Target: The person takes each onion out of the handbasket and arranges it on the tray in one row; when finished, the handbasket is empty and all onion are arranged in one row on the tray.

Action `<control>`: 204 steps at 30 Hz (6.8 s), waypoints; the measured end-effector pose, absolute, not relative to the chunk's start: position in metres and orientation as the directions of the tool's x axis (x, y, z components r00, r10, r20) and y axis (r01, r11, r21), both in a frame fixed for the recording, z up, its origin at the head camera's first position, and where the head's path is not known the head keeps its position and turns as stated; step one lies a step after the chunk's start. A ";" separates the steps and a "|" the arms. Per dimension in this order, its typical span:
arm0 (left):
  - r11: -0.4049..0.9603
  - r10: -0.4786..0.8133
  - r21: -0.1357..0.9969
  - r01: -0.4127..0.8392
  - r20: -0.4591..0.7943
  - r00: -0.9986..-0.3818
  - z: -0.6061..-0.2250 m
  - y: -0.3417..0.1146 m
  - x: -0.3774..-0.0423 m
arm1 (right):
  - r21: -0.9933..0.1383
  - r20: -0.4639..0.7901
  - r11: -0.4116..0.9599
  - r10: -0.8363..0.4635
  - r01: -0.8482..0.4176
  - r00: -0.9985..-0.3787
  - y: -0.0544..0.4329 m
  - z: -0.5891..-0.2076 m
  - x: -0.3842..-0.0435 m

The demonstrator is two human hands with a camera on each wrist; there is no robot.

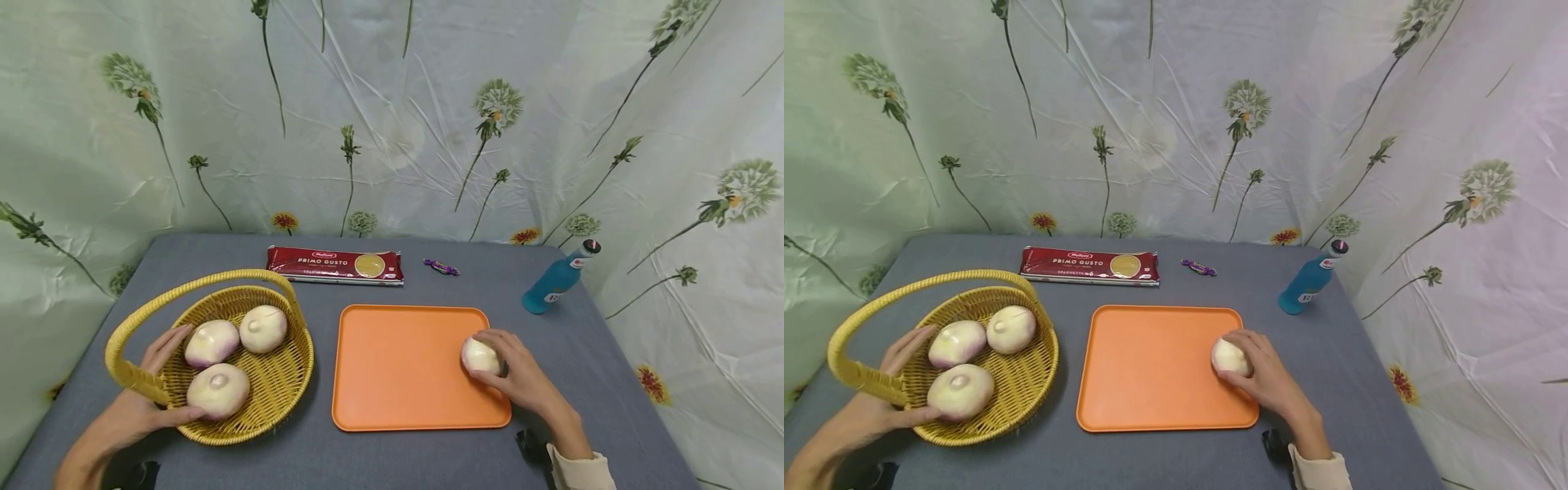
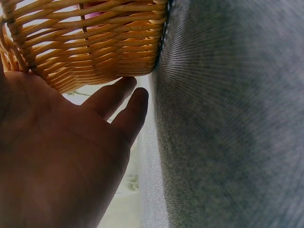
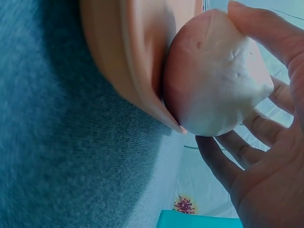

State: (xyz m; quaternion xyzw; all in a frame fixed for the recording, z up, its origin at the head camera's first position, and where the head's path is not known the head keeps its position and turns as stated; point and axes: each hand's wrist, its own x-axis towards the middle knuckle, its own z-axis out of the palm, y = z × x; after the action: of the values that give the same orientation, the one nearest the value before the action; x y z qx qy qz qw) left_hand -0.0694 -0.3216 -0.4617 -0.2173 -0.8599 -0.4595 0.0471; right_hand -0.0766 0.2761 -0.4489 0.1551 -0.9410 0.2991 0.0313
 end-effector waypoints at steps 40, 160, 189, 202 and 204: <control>0.479 0.325 0.771 0.419 0.288 -0.901 -0.463 -0.323 -0.070 | -0.531 0.150 0.786 -0.280 -0.316 -0.948 0.273 -0.438 -0.079; 0.456 0.345 0.772 0.442 0.304 -0.888 -0.467 -0.326 -0.072 | -0.685 0.072 0.309 -0.873 -0.660 -0.483 -0.071 -0.417 -0.124; 0.452 0.351 0.790 0.415 0.270 -0.896 -0.465 -0.324 -0.070 | -0.605 0.033 0.337 -0.895 -0.721 -0.446 -0.080 -0.423 -0.121; 0.455 0.351 0.777 0.435 0.292 -0.890 -0.464 -0.324 -0.071 | -0.574 -0.057 0.453 -0.853 -0.682 -0.519 -0.081 -0.420 -0.119; 0.455 0.352 0.779 0.431 0.287 -0.891 -0.463 -0.324 -0.071 | -0.566 -0.055 0.456 -0.852 -0.687 -0.520 -0.082 -0.420 -0.119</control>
State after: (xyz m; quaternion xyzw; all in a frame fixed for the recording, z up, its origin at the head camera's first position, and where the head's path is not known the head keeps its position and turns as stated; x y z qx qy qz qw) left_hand -0.0710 -0.3235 -0.4627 -0.2298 -0.8520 -0.4686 0.0420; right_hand -0.1189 -0.0816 -0.4204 0.4599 -0.8364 0.2461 -0.1680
